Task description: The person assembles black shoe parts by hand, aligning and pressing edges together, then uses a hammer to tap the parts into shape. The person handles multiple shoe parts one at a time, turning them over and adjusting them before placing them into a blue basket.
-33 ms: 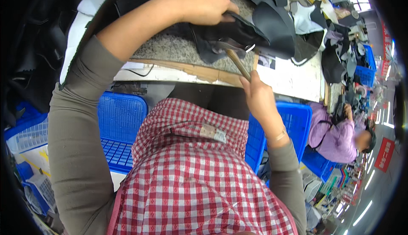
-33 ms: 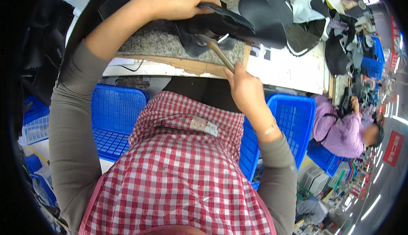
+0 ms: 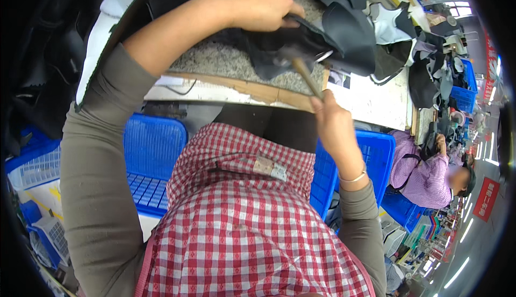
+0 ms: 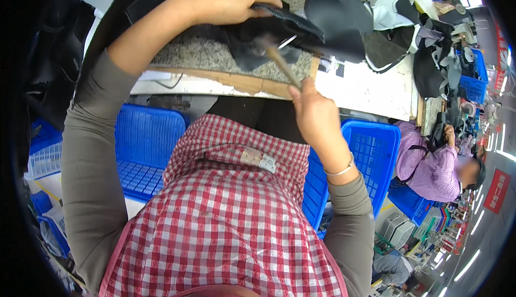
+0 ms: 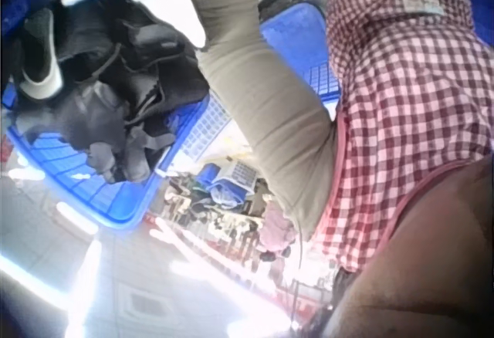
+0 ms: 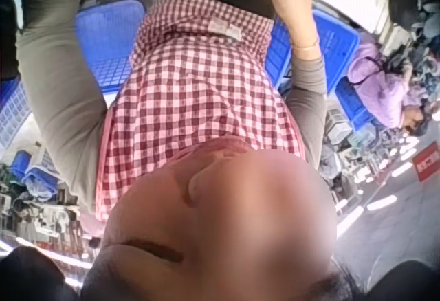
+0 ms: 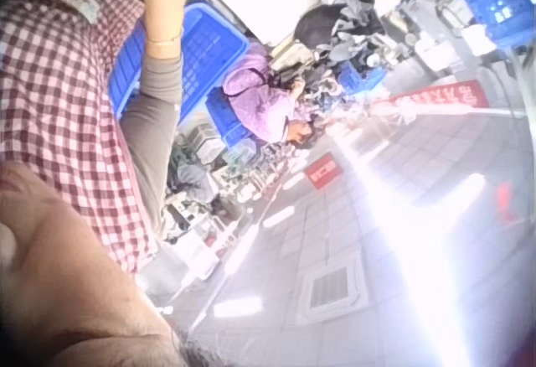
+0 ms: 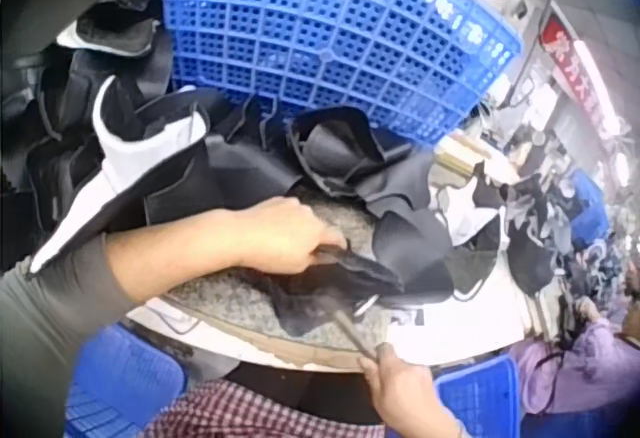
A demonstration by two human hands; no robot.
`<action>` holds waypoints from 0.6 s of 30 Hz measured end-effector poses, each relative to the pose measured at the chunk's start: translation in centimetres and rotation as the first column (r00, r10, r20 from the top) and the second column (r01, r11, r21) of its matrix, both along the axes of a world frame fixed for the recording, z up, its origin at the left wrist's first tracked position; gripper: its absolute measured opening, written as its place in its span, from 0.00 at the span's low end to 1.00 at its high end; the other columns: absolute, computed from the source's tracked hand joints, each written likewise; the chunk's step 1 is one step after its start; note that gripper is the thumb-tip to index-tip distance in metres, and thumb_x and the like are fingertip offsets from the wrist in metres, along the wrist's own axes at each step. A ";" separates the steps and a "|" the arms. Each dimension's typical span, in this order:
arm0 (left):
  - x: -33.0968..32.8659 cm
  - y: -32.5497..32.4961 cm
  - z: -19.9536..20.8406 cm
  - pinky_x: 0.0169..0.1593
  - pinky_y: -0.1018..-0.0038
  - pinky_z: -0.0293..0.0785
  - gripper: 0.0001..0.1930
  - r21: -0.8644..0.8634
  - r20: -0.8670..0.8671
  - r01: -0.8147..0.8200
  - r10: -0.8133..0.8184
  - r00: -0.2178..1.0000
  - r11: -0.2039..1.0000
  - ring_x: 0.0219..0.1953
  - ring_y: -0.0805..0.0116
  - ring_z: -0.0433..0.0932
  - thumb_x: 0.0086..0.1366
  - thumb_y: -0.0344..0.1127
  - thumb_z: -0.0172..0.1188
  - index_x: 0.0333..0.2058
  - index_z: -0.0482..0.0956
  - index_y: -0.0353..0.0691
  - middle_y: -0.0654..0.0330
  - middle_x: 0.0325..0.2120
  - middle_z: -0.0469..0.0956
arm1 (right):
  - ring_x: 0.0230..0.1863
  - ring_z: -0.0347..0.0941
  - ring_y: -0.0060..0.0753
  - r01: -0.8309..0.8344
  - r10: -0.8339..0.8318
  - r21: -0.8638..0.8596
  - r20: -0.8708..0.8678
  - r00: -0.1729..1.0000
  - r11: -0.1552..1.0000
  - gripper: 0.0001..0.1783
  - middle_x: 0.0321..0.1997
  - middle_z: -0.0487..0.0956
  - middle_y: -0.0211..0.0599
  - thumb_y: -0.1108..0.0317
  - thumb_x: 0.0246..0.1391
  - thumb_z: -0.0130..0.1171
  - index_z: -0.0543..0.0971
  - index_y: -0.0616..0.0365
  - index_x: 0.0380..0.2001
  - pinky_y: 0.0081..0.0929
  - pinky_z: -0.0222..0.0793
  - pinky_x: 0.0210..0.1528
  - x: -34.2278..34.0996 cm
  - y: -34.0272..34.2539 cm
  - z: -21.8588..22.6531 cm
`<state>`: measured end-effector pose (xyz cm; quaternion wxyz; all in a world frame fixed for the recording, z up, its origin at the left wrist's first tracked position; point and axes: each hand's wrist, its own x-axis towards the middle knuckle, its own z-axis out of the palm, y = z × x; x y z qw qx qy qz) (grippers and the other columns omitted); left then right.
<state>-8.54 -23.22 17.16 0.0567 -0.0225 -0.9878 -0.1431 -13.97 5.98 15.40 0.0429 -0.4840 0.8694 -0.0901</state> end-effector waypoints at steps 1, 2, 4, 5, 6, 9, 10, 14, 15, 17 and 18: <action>0.2 0.0 -0.3 0.47 0.50 0.80 0.16 0.040 -0.006 -0.014 0.014 1.000 0.999 0.40 0.42 0.85 0.66 0.47 0.58 0.49 0.84 0.52 0.46 0.37 0.86 | 0.28 0.79 0.67 0.006 0.003 -0.107 0.080 0.997 0.994 0.15 0.23 0.79 0.58 0.59 0.70 0.58 0.72 0.62 0.39 0.53 0.74 0.27 -0.2 0.7 -0.2; 0.3 -0.1 -0.7 0.46 0.50 0.80 0.16 0.073 -0.018 -0.026 0.027 0.999 0.997 0.40 0.42 0.85 0.66 0.46 0.59 0.49 0.84 0.52 0.46 0.36 0.86 | 0.28 0.79 0.67 0.120 -0.098 -0.156 0.143 0.985 0.980 0.15 0.23 0.79 0.58 0.59 0.70 0.57 0.71 0.62 0.39 0.53 0.74 0.27 -0.7 1.4 -0.5; 0.5 -0.2 -1.7 0.45 0.54 0.81 0.14 0.136 -0.030 -0.031 0.036 0.999 0.990 0.41 0.43 0.85 0.65 0.42 0.62 0.48 0.84 0.48 0.45 0.37 0.86 | 0.28 0.78 0.69 0.074 -0.034 -0.197 0.199 0.979 0.978 0.16 0.23 0.79 0.59 0.59 0.71 0.56 0.71 0.64 0.41 0.54 0.73 0.27 -1.5 2.0 -1.9; 0.6 0.2 -2.5 0.49 0.56 0.81 0.16 0.106 -0.157 -0.071 0.087 0.984 0.992 0.43 0.47 0.85 0.66 0.43 0.63 0.52 0.83 0.51 0.51 0.40 0.86 | 0.28 0.78 0.69 0.035 -0.009 -0.152 0.163 0.987 0.988 0.16 0.22 0.79 0.59 0.59 0.71 0.56 0.71 0.65 0.41 0.54 0.73 0.27 -2.1 1.8 -2.9; 0.6 0.8 -3.4 0.53 0.57 0.81 0.19 0.075 -0.289 -0.110 0.127 0.949 0.991 0.45 0.50 0.85 0.68 0.44 0.63 0.56 0.83 0.55 0.57 0.42 0.87 | 0.27 0.78 0.70 0.006 0.006 -0.075 0.156 0.988 0.997 0.17 0.22 0.79 0.59 0.59 0.71 0.56 0.71 0.65 0.42 0.54 0.73 0.27 -2.4 1.7 -3.9; 3.3 3.0 -6.2 0.58 0.59 0.79 0.36 0.274 -0.523 -0.133 0.264 0.811 0.952 0.56 0.50 0.81 0.64 0.36 0.69 0.70 0.66 0.53 0.51 0.60 0.77 | 0.26 0.78 0.70 0.017 -0.005 -0.165 0.074 0.997 0.986 0.17 0.20 0.78 0.61 0.59 0.71 0.56 0.71 0.67 0.42 0.56 0.73 0.26 -2.9 2.7 -5.8; 4.3 3.7 -7.1 0.56 0.59 0.80 0.36 0.355 -0.646 -0.082 0.308 0.699 0.931 0.53 0.52 0.84 0.65 0.35 0.69 0.70 0.66 0.48 0.46 0.58 0.78 | 0.26 0.78 0.70 0.041 -0.029 -0.186 0.069 0.997 0.982 0.18 0.20 0.78 0.61 0.59 0.71 0.56 0.71 0.67 0.42 0.56 0.73 0.27 -2.8 3.0 -6.4; 8.3 6.0 -10.5 0.59 0.63 0.79 0.38 0.758 0.024 -0.282 0.407 0.913 0.588 0.61 0.56 0.77 0.67 0.34 0.69 0.70 0.58 0.32 0.41 0.58 0.74 | 0.28 0.79 0.70 0.040 -0.029 -0.194 0.057 0.998 0.980 0.18 0.21 0.79 0.62 0.59 0.71 0.55 0.72 0.68 0.42 0.55 0.75 0.27 -2.4 3.7 -7.4; 8.6 6.0 -10.8 0.58 0.64 0.79 0.38 0.817 -0.009 -0.200 0.358 0.934 0.541 0.60 0.56 0.77 0.67 0.34 0.69 0.69 0.58 0.31 0.42 0.56 0.74 | 0.28 0.79 0.70 0.076 -0.064 -0.159 0.078 0.995 0.984 0.18 0.22 0.79 0.62 0.59 0.71 0.55 0.72 0.68 0.42 0.55 0.75 0.28 -2.3 3.8 -7.5; 8.9 5.9 -10.8 0.58 0.65 0.79 0.37 0.899 0.023 -0.145 0.287 0.958 0.412 0.57 0.58 0.78 0.68 0.33 0.68 0.68 0.58 0.28 0.45 0.54 0.75 | 0.28 0.79 0.70 0.038 -0.027 -0.234 0.052 0.998 0.971 0.18 0.22 0.79 0.63 0.59 0.71 0.55 0.72 0.68 0.42 0.55 0.75 0.28 -2.1 3.7 -7.6; 9.2 5.9 -10.5 0.58 0.65 0.79 0.37 0.884 0.037 -0.155 0.264 0.964 0.441 0.57 0.58 0.78 0.68 0.33 0.68 0.68 0.58 0.28 0.45 0.53 0.75 | 0.28 0.79 0.70 0.082 -0.069 -0.188 0.073 0.995 0.979 0.18 0.22 0.79 0.63 0.59 0.71 0.55 0.72 0.68 0.42 0.56 0.75 0.28 -2.0 3.6 -7.6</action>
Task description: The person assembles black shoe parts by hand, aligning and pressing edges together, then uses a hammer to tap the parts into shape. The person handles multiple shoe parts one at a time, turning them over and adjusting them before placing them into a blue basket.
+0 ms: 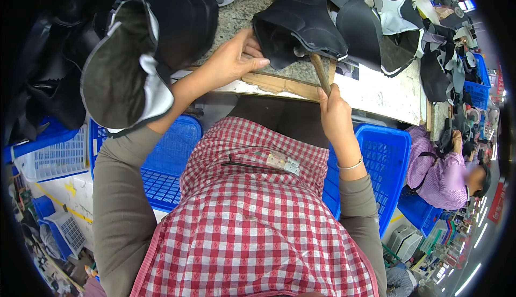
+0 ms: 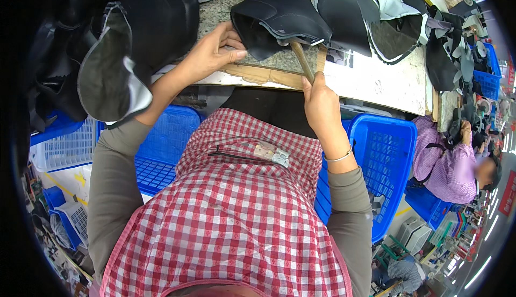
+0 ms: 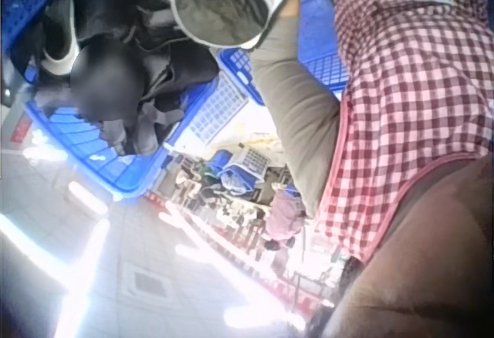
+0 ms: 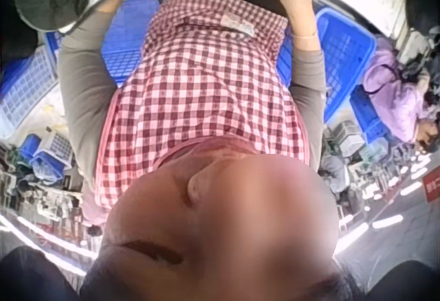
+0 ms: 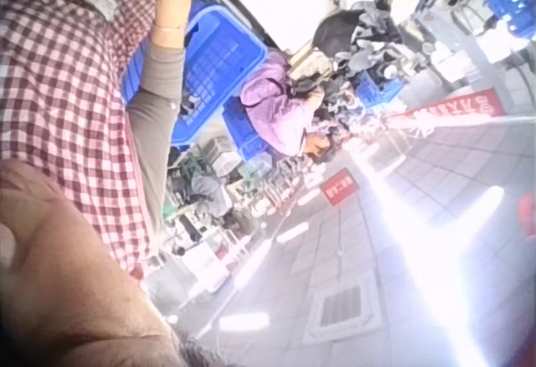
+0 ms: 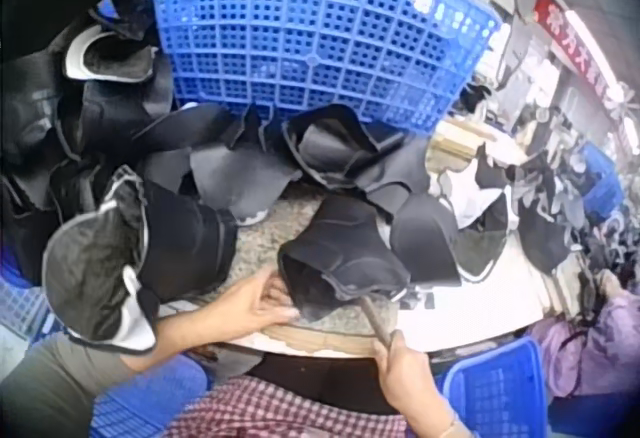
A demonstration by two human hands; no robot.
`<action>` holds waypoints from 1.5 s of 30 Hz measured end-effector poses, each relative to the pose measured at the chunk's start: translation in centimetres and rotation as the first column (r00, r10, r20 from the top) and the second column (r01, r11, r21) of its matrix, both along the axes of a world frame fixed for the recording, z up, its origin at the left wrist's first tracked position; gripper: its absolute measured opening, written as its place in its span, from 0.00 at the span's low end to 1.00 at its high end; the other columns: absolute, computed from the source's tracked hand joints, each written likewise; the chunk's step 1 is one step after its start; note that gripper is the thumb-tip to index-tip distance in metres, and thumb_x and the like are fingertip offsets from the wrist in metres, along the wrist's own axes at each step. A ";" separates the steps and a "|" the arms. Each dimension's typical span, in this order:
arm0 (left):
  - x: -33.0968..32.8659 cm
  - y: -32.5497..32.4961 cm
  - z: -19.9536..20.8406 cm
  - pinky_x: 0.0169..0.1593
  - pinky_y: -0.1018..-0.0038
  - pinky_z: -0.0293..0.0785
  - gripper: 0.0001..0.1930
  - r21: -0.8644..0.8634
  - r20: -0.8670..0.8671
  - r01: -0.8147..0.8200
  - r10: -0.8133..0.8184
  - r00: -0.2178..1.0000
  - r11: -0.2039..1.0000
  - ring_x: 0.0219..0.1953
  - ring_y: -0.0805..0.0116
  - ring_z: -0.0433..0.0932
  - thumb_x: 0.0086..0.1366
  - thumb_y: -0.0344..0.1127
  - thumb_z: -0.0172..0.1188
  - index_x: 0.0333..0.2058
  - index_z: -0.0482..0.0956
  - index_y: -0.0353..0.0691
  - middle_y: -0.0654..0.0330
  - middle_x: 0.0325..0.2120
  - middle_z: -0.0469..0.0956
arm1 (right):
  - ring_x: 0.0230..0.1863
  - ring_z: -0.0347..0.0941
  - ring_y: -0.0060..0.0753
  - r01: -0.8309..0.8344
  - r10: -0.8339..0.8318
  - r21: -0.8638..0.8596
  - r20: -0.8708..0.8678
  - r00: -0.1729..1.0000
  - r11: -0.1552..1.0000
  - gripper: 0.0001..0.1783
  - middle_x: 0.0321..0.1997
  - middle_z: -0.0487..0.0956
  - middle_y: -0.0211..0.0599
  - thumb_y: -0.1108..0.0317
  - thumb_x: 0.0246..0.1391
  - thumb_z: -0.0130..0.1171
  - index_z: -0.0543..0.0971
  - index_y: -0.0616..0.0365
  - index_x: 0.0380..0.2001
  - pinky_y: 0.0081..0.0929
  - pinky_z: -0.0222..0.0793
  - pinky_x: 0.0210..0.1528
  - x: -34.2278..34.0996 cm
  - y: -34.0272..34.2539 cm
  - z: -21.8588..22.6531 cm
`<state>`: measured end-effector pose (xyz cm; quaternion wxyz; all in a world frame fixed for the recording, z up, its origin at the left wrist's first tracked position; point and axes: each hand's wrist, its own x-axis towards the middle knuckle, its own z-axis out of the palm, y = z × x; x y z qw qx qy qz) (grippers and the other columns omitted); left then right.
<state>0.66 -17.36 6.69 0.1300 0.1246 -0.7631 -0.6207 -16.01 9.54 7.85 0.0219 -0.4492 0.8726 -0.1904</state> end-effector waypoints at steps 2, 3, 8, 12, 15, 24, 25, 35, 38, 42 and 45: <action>1.1 0.4 1.2 0.58 0.65 0.79 0.37 -0.061 0.036 0.027 -0.024 0.999 0.998 0.57 0.58 0.78 0.68 0.32 0.68 0.68 0.58 0.29 0.45 0.53 0.76 | 0.28 0.79 0.71 -0.007 0.006 -0.033 -0.016 1.000 0.999 0.18 0.22 0.79 0.63 0.59 0.71 0.55 0.72 0.68 0.43 0.57 0.75 0.29 0.3 -0.2 0.0; 2.3 0.9 2.0 0.59 0.63 0.78 0.37 -0.158 0.078 0.045 -0.033 0.996 0.986 0.58 0.53 0.77 0.66 0.31 0.69 0.69 0.60 0.32 0.46 0.54 0.76 | 0.29 0.79 0.71 0.009 -0.009 -0.013 0.016 1.000 1.000 0.18 0.23 0.79 0.64 0.59 0.71 0.55 0.72 0.68 0.43 0.57 0.75 0.29 0.4 -0.3 0.0; 11.7 1.5 7.0 0.67 0.52 0.67 0.32 -0.962 -0.262 -0.265 -0.052 0.964 -0.067 0.66 0.47 0.69 0.58 0.34 0.72 0.63 0.75 0.42 0.52 0.64 0.71 | 0.31 0.79 0.73 0.037 -0.032 -0.070 0.068 0.997 0.997 0.19 0.24 0.79 0.65 0.58 0.71 0.55 0.72 0.69 0.44 0.59 0.74 0.31 0.6 -0.1 -0.4; 15.3 -2.2 9.7 0.69 0.56 0.61 0.46 -0.937 -0.300 -0.349 0.553 0.778 -0.017 0.65 0.44 0.67 0.49 0.36 0.79 0.67 0.69 0.37 0.47 0.64 0.69 | 0.32 0.81 0.70 0.054 -0.052 -0.019 0.069 0.996 0.998 0.21 0.25 0.81 0.63 0.55 0.71 0.54 0.73 0.68 0.42 0.59 0.76 0.33 0.2 0.1 -1.1; 15.3 -5.3 8.7 0.66 0.57 0.65 0.45 -0.803 -0.403 -0.596 0.762 0.507 -0.028 0.63 0.45 0.69 0.54 0.36 0.80 0.68 0.66 0.32 0.44 0.62 0.71 | 0.31 0.81 0.69 0.077 -0.074 -0.025 0.092 0.993 0.997 0.22 0.25 0.81 0.61 0.53 0.71 0.53 0.73 0.65 0.42 0.60 0.77 0.34 0.1 0.0 -1.6; 12.8 -2.8 8.7 0.52 0.72 0.78 0.21 -0.186 -0.306 -0.874 0.818 0.486 0.449 0.43 0.67 0.82 0.61 0.30 0.76 0.51 0.82 0.29 0.56 0.45 0.84 | 0.34 0.82 0.69 0.098 -0.085 -0.067 0.182 0.980 0.993 0.22 0.27 0.82 0.61 0.54 0.71 0.53 0.74 0.67 0.47 0.60 0.78 0.37 0.3 -0.2 -2.0; 12.5 -2.3 10.7 0.49 0.72 0.78 0.19 -0.093 -0.453 -0.857 0.746 0.489 0.506 0.39 0.67 0.82 0.62 0.33 0.76 0.48 0.83 0.30 0.57 0.41 0.85 | 0.34 0.82 0.69 0.102 -0.090 -0.052 0.198 0.976 0.993 0.22 0.27 0.82 0.61 0.54 0.71 0.53 0.74 0.67 0.47 0.60 0.78 0.37 0.3 -0.2 -1.9; -10.7 -3.2 29.3 0.52 0.75 0.76 0.19 -0.410 -0.561 -0.623 0.355 0.748 0.666 0.46 0.71 0.82 0.67 0.44 0.71 0.50 0.84 0.36 0.58 0.41 0.86 | 0.33 0.82 0.68 0.086 -0.055 -0.114 0.250 0.967 0.990 0.23 0.26 0.83 0.60 0.54 0.70 0.54 0.74 0.68 0.48 0.58 0.79 0.35 0.0 0.4 -2.1; -16.5 -3.7 25.8 0.44 0.65 0.80 0.12 -0.370 -0.637 -0.545 0.221 0.738 0.753 0.40 0.51 0.85 0.61 0.26 0.64 0.44 0.82 0.34 0.45 0.35 0.84 | 0.32 0.82 0.68 0.058 -0.030 -0.106 0.252 0.967 0.993 0.23 0.25 0.82 0.59 0.54 0.71 0.53 0.74 0.68 0.48 0.58 0.78 0.35 -0.2 0.5 -2.2; -9.9 -1.5 17.6 0.66 0.60 0.68 0.32 -0.539 -0.502 -0.325 0.014 0.865 0.777 0.61 0.56 0.76 0.59 0.51 0.75 0.56 0.80 0.37 0.50 0.59 0.77 | 0.31 0.82 0.67 0.064 -0.035 -0.082 0.311 0.950 0.995 0.22 0.24 0.82 0.59 0.54 0.71 0.53 0.73 0.68 0.47 0.58 0.78 0.33 -0.4 0.5 -1.5; -4.8 1.6 11.0 0.70 0.54 0.64 0.41 -0.748 -0.392 -0.342 0.037 0.919 0.569 0.69 0.50 0.65 0.48 0.54 0.78 0.60 0.80 0.43 0.51 0.66 0.70 | 0.31 0.82 0.66 0.033 -0.017 -0.042 0.330 0.944 0.999 0.21 0.24 0.81 0.59 0.54 0.70 0.54 0.74 0.67 0.46 0.57 0.78 0.33 -0.6 0.5 -1.1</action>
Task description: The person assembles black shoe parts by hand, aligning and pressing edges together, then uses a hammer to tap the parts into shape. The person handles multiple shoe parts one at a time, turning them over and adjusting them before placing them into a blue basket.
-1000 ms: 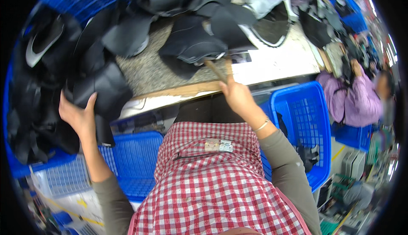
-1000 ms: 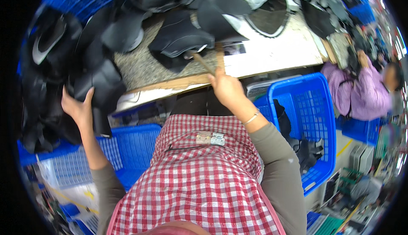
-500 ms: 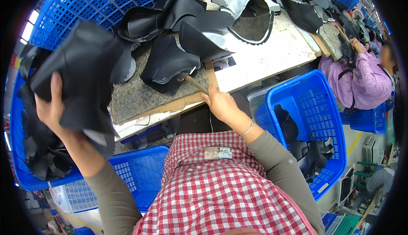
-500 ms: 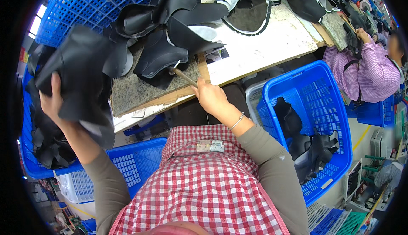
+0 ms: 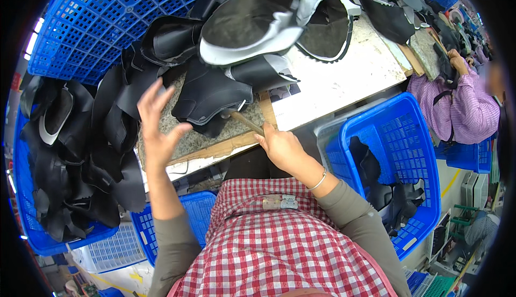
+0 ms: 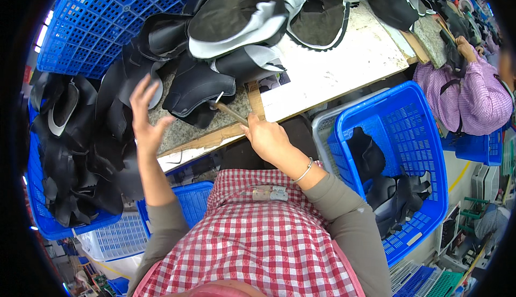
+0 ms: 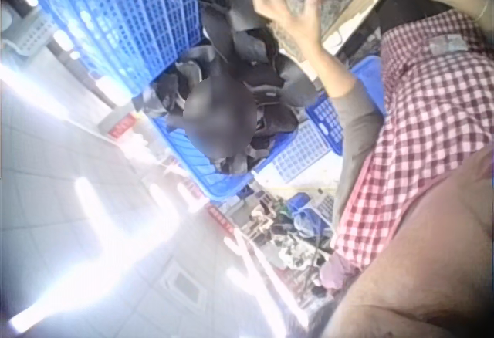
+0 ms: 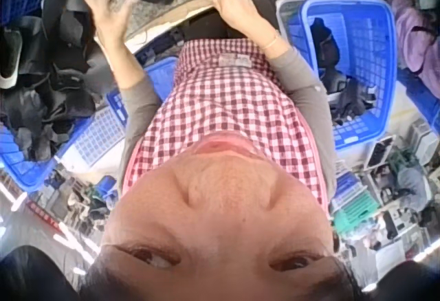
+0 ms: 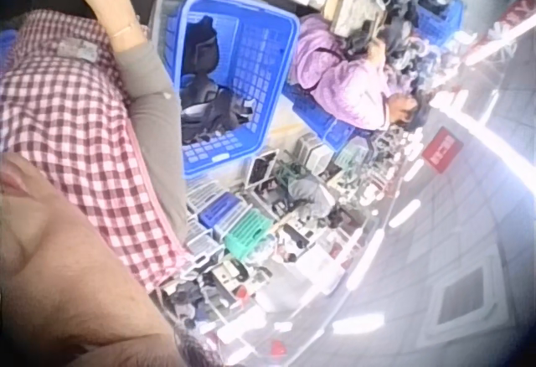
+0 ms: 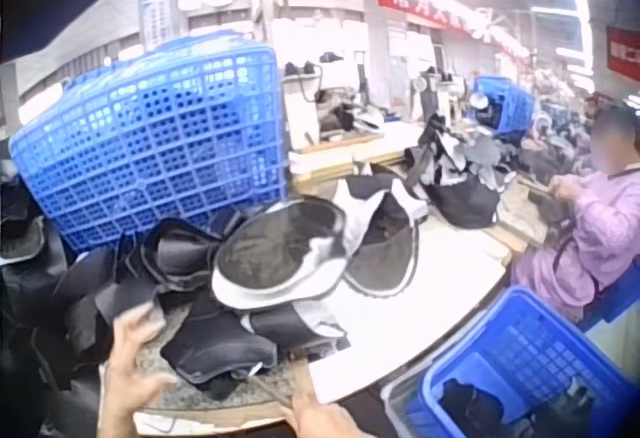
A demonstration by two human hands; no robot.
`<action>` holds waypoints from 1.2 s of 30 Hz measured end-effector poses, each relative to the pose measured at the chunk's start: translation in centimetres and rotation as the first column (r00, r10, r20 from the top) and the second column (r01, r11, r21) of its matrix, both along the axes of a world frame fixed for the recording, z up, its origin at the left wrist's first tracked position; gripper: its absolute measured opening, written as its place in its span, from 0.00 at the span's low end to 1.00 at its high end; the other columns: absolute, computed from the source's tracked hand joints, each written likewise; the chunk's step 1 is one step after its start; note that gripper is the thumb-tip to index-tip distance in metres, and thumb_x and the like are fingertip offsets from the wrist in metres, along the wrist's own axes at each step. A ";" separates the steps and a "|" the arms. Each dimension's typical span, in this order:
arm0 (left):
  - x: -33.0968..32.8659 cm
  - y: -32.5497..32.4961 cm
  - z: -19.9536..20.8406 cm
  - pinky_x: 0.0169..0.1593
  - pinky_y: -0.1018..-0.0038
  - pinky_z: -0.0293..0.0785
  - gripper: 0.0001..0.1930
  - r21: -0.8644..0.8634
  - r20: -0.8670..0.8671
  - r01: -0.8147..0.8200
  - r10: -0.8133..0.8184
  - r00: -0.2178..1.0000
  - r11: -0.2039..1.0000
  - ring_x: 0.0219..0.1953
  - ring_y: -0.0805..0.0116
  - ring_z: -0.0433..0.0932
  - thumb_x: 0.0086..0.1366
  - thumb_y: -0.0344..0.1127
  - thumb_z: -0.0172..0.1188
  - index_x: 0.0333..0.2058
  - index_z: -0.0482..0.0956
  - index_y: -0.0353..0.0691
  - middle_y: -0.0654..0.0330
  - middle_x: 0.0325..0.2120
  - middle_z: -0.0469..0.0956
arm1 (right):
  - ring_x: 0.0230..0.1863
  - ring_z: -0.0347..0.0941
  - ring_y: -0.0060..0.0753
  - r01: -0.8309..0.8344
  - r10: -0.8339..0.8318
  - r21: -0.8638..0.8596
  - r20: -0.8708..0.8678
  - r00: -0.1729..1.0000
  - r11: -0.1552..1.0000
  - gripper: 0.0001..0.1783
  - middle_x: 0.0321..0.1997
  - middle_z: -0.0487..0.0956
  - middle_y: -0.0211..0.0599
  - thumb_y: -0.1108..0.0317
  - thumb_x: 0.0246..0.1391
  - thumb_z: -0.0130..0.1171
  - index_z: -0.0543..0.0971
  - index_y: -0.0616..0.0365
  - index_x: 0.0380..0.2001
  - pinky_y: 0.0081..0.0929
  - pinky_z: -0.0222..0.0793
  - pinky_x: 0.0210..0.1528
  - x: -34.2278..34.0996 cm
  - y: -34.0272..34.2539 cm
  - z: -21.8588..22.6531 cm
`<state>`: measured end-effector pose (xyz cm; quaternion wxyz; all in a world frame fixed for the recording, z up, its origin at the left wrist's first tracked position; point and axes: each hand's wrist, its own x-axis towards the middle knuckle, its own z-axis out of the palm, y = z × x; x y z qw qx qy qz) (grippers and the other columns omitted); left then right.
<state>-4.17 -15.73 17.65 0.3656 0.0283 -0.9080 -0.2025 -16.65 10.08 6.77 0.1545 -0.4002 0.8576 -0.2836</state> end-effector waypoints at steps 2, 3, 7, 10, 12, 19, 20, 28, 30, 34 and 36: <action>0.9 0.9 -2.3 0.71 0.53 0.62 0.45 -0.134 0.053 -0.062 0.069 0.996 0.989 0.72 0.49 0.59 0.42 0.52 0.80 0.62 0.80 0.48 0.54 0.71 0.65 | 0.30 0.82 0.65 0.007 -0.009 -0.026 -0.065 0.998 1.000 0.21 0.23 0.81 0.58 0.54 0.70 0.54 0.74 0.67 0.46 0.57 0.78 0.33 -0.2 0.1 -0.1; 0.7 1.1 -2.7 0.71 0.53 0.61 0.39 -0.196 0.050 -0.069 0.080 0.996 0.978 0.72 0.46 0.61 0.48 0.44 0.78 0.63 0.80 0.50 0.54 0.70 0.67 | 0.30 0.82 0.65 -0.033 0.029 -0.051 -0.088 0.996 0.998 0.21 0.23 0.81 0.58 0.55 0.70 0.54 0.74 0.67 0.46 0.57 0.78 0.33 -0.2 0.2 -0.4; -4.1 -1.0 -0.6 0.64 0.57 0.71 0.27 -0.373 0.141 0.096 -0.045 0.989 0.923 0.64 0.50 0.73 0.56 0.30 0.69 0.56 0.84 0.56 0.58 0.61 0.78 | 0.27 0.81 0.65 -0.051 0.030 -0.089 -0.223 0.974 0.995 0.20 0.21 0.80 0.57 0.56 0.69 0.57 0.73 0.66 0.43 0.55 0.77 0.29 -0.4 0.2 -1.3; -8.0 -2.2 0.5 0.52 0.59 0.79 0.16 -0.124 0.395 0.160 -0.099 0.913 0.979 0.48 0.50 0.82 0.63 0.39 0.67 0.50 0.86 0.51 0.54 0.45 0.85 | 0.27 0.80 0.65 -0.053 0.039 -0.058 -0.215 0.976 0.997 0.19 0.21 0.80 0.57 0.56 0.70 0.56 0.72 0.65 0.41 0.55 0.76 0.28 -0.7 0.0 -0.4; -9.2 -3.4 0.8 0.46 0.58 0.79 0.14 -0.201 0.394 0.113 -0.025 0.919 0.973 0.40 0.44 0.83 0.68 0.45 0.65 0.49 0.86 0.50 0.49 0.35 0.85 | 0.26 0.80 0.65 -0.071 0.060 -0.045 -0.202 0.978 0.996 0.18 0.21 0.80 0.57 0.56 0.71 0.55 0.72 0.64 0.39 0.55 0.75 0.28 -0.9 0.0 1.6; -9.2 -4.2 -0.1 0.47 0.55 0.79 0.16 -0.189 0.376 0.004 0.069 0.924 0.982 0.41 0.44 0.83 0.69 0.50 0.63 0.51 0.86 0.54 0.50 0.36 0.86 | 0.28 0.79 0.68 0.010 -0.028 -0.066 -0.281 0.959 0.998 0.18 0.22 0.78 0.58 0.56 0.72 0.54 0.72 0.63 0.39 0.54 0.73 0.27 -0.9 0.1 8.9; -9.1 -4.1 -0.1 0.50 0.55 0.80 0.19 -0.187 0.425 -0.010 0.090 0.901 0.982 0.44 0.46 0.84 0.68 0.52 0.63 0.53 0.86 0.53 0.50 0.39 0.86 | 0.26 0.79 0.66 0.034 -0.045 -0.045 -0.286 0.957 0.998 0.18 0.20 0.78 0.56 0.57 0.71 0.55 0.72 0.64 0.39 0.53 0.73 0.26 -1.0 -0.6 9.0; -9.1 -5.3 -0.7 0.51 0.58 0.80 0.21 -0.187 0.481 -0.030 0.118 0.869 0.982 0.47 0.49 0.84 0.67 0.55 0.64 0.55 0.85 0.57 0.55 0.44 0.86 | 0.25 0.80 0.64 -0.041 0.036 -0.005 -0.375 0.926 0.999 0.19 0.20 0.79 0.56 0.57 0.71 0.56 0.73 0.66 0.37 0.53 0.75 0.27 -2.7 -0.4 7.0; -8.4 -5.0 -1.8 0.49 0.60 0.81 0.23 -0.152 0.373 -0.054 0.108 0.922 0.987 0.47 0.50 0.84 0.65 0.50 0.66 0.58 0.82 0.58 0.57 0.44 0.85 | 0.25 0.80 0.65 -0.068 0.085 0.060 -0.360 0.929 0.996 0.19 0.20 0.79 0.57 0.57 0.71 0.55 0.72 0.66 0.37 0.53 0.75 0.27 -3.3 -0.2 5.0; -4.6 -1.4 -5.9 0.45 0.64 0.80 0.32 0.204 -0.218 -0.158 0.202 0.955 0.966 0.42 0.52 0.84 0.63 0.37 0.69 0.66 0.70 0.49 0.53 0.43 0.80 | 0.30 0.79 0.71 -0.025 0.043 0.074 -0.259 0.965 0.997 0.18 0.24 0.79 0.63 0.59 0.72 0.55 0.72 0.68 0.41 0.55 0.74 0.31 -3.9 0.4 1.7; -2.6 2.2 -9.1 0.45 0.63 0.80 0.31 0.513 -0.074 -0.332 0.426 0.902 0.792 0.40 0.51 0.84 0.64 0.32 0.67 0.65 0.69 0.37 0.49 0.41 0.81 | 0.33 0.78 0.73 0.062 -0.035 0.121 -0.208 0.977 0.991 0.18 0.26 0.79 0.68 0.59 0.71 0.55 0.72 0.68 0.41 0.56 0.73 0.33 -3.3 0.1 0.7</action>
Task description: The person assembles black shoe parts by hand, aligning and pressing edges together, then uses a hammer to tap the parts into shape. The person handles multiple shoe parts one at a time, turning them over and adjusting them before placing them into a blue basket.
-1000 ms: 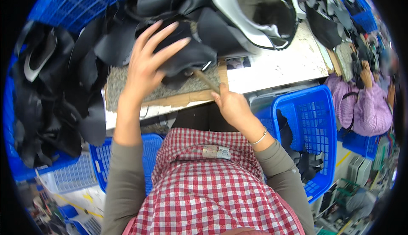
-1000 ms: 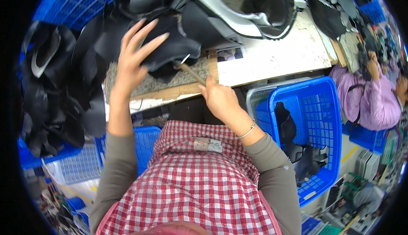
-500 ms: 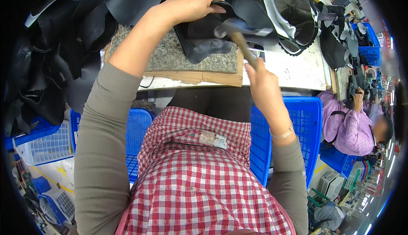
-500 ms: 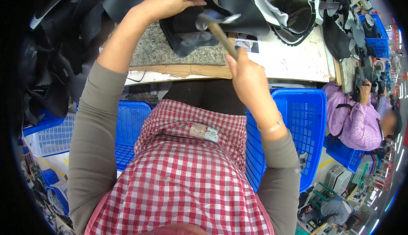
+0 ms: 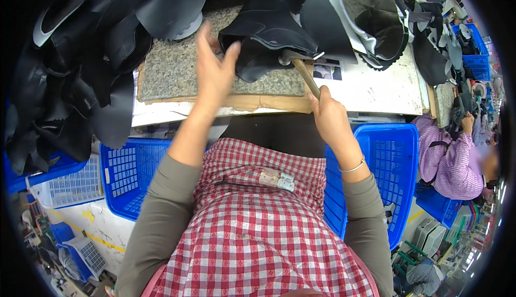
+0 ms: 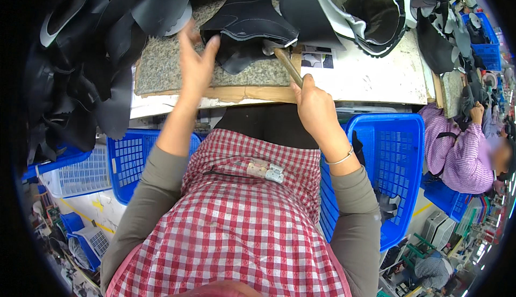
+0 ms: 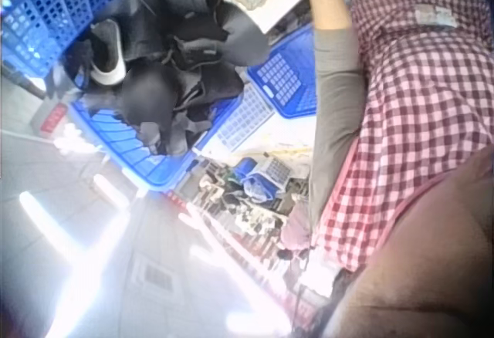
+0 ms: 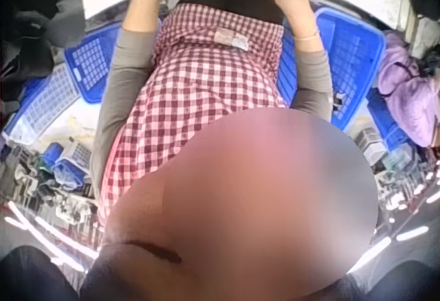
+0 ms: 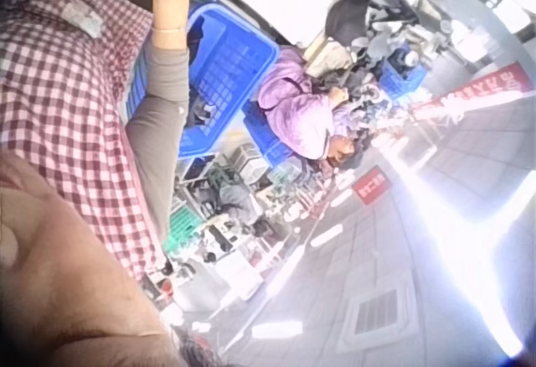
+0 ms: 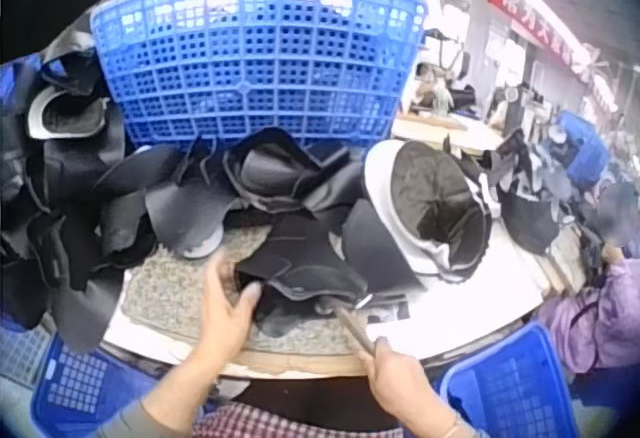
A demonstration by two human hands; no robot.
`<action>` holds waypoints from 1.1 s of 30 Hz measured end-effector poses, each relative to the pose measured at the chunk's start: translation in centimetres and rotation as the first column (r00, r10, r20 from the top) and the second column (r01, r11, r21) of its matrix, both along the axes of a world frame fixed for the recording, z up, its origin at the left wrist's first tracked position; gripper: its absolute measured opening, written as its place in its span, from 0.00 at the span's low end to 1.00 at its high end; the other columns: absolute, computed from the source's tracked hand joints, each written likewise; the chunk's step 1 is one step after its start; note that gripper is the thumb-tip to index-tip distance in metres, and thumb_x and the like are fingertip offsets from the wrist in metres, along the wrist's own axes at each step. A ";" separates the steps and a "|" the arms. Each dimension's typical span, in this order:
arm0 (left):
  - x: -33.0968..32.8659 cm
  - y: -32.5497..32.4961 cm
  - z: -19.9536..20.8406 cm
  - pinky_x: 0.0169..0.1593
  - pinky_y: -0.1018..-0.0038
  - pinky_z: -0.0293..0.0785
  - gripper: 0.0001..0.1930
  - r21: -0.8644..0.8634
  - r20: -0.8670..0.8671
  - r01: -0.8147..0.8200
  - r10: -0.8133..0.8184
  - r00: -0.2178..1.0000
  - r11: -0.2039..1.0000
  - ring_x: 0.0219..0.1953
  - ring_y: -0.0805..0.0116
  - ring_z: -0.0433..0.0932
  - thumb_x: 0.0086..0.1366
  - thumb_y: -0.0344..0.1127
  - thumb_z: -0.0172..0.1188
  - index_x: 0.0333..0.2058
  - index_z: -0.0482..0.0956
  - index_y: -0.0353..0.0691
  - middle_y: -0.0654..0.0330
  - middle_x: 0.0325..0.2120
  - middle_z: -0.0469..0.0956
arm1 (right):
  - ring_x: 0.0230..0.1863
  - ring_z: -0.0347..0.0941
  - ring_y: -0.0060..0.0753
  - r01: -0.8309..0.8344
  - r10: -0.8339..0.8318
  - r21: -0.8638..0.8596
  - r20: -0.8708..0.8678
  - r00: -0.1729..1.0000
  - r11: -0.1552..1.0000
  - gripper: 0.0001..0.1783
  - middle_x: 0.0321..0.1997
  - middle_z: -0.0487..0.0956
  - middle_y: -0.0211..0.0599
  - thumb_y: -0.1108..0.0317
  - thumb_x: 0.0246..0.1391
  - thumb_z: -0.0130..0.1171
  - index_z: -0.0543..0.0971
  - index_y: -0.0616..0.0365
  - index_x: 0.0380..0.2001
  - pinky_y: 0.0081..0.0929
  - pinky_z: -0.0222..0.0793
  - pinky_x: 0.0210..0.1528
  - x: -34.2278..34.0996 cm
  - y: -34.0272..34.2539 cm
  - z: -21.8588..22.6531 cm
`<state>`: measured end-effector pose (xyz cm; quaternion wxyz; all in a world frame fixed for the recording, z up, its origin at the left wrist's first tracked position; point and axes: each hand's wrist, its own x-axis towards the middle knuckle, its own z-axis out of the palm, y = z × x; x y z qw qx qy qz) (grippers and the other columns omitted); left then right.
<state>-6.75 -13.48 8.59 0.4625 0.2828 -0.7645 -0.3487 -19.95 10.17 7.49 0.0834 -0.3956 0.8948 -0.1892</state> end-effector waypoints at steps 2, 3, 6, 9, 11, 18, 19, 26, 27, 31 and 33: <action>0.6 1.7 -1.9 0.46 0.60 0.81 0.28 0.222 0.181 0.024 -0.066 0.981 0.975 0.40 0.52 0.85 0.65 0.29 0.65 0.62 0.69 0.31 0.47 0.39 0.83 | 0.31 0.79 0.70 -0.079 0.079 -0.146 -0.006 0.997 0.986 0.18 0.25 0.79 0.66 0.58 0.71 0.55 0.72 0.66 0.40 0.56 0.73 0.30 0.7 -0.3 0.1; 1.1 2.0 -2.0 0.46 0.58 0.81 0.26 0.248 0.350 0.030 -0.118 0.929 0.968 0.41 0.52 0.86 0.67 0.29 0.63 0.62 0.69 0.30 0.46 0.39 0.84 | 0.30 0.79 0.69 -0.094 0.097 -0.175 0.007 0.995 0.980 0.17 0.24 0.79 0.65 0.58 0.71 0.55 0.71 0.65 0.39 0.56 0.74 0.28 1.3 -0.2 0.6; 2.0 -1.1 3.6 0.47 0.64 0.82 0.20 -0.108 0.146 0.017 -0.001 0.989 0.994 0.41 0.49 0.87 0.63 0.26 0.61 0.55 0.78 0.31 0.43 0.40 0.85 | 0.23 0.77 0.42 -0.003 0.126 -0.205 0.591 0.797 0.979 0.19 0.23 0.77 0.46 0.54 0.72 0.56 0.73 0.62 0.40 0.40 0.72 0.26 2.3 0.4 4.2; 5.3 -5.0 15.2 0.41 0.73 0.80 0.13 -0.685 0.031 -0.118 0.191 0.981 0.719 0.31 0.68 0.83 0.65 0.31 0.66 0.46 0.85 0.34 0.54 0.35 0.87 | 0.23 0.69 0.30 -0.162 0.301 -0.266 0.651 0.697 0.950 0.20 0.24 0.73 0.36 0.53 0.72 0.57 0.75 0.63 0.43 0.29 0.67 0.27 4.0 3.2 9.3; 4.6 -5.1 21.2 0.42 0.64 0.80 0.09 -0.879 -0.110 -0.195 0.214 0.971 0.436 0.35 0.54 0.84 0.61 0.29 0.63 0.40 0.85 0.34 0.49 0.32 0.84 | 0.22 0.72 0.43 -0.289 0.450 -0.423 0.352 0.821 0.858 0.18 0.24 0.74 0.47 0.56 0.71 0.59 0.74 0.63 0.45 0.32 0.68 0.27 5.6 4.6 12.0; -2.7 -1.8 18.5 0.48 0.57 0.80 0.14 -0.746 0.592 0.463 0.158 0.790 0.477 0.47 0.50 0.82 0.58 0.34 0.60 0.44 0.83 0.42 0.48 0.42 0.82 | 0.25 0.77 0.65 -0.228 0.215 -0.304 -0.076 0.974 0.925 0.17 0.20 0.76 0.56 0.58 0.70 0.57 0.72 0.65 0.40 0.51 0.70 0.26 4.3 0.0 8.6; -2.4 -2.0 15.9 0.51 0.58 0.79 0.18 -0.699 0.571 0.474 0.018 0.821 0.536 0.49 0.49 0.82 0.59 0.33 0.62 0.49 0.81 0.41 0.48 0.44 0.82 | 0.25 0.77 0.66 -0.219 0.201 -0.202 -0.108 0.974 0.954 0.17 0.20 0.77 0.56 0.57 0.71 0.56 0.73 0.64 0.41 0.53 0.71 0.26 4.0 -0.3 7.0; 6.6 -6.4 4.4 0.71 0.58 0.63 0.42 -0.463 0.420 0.245 -0.032 0.907 0.852 0.69 0.49 0.66 0.58 0.42 0.73 0.70 0.66 0.43 0.52 0.66 0.69 | 0.30 0.80 0.67 -0.128 0.139 -0.181 0.047 0.989 0.975 0.19 0.23 0.79 0.60 0.56 0.71 0.56 0.73 0.67 0.42 0.56 0.73 0.30 4.7 2.6 -0.2; 7.0 -6.5 3.4 0.72 0.57 0.62 0.42 -0.482 0.472 0.279 -0.022 0.881 0.831 0.69 0.49 0.64 0.58 0.43 0.73 0.70 0.66 0.44 0.52 0.67 0.68 | 0.30 0.79 0.68 -0.117 0.131 -0.174 0.073 0.989 0.978 0.20 0.23 0.79 0.60 0.56 0.71 0.56 0.73 0.67 0.43 0.56 0.73 0.30 4.7 2.7 -0.4; 5.7 -7.0 2.0 0.72 0.53 0.59 0.44 -0.579 0.534 0.294 0.081 0.842 0.760 0.72 0.47 0.59 0.59 0.43 0.72 0.72 0.63 0.48 0.50 0.70 0.63 | 0.30 0.79 0.68 -0.115 0.131 -0.176 0.083 0.988 0.978 0.21 0.23 0.78 0.62 0.56 0.71 0.56 0.74 0.69 0.43 0.56 0.72 0.29 4.9 1.8 0.0; 3.4 -7.8 3.6 0.71 0.53 0.60 0.44 -0.600 0.599 0.291 0.177 0.781 0.745 0.73 0.49 0.58 0.61 0.40 0.69 0.75 0.59 0.53 0.50 0.70 0.63 | 0.30 0.78 0.69 -0.113 0.126 -0.157 0.074 0.989 0.981 0.21 0.23 0.78 0.62 0.56 0.71 0.56 0.73 0.69 0.42 0.56 0.72 0.29 5.2 1.3 0.4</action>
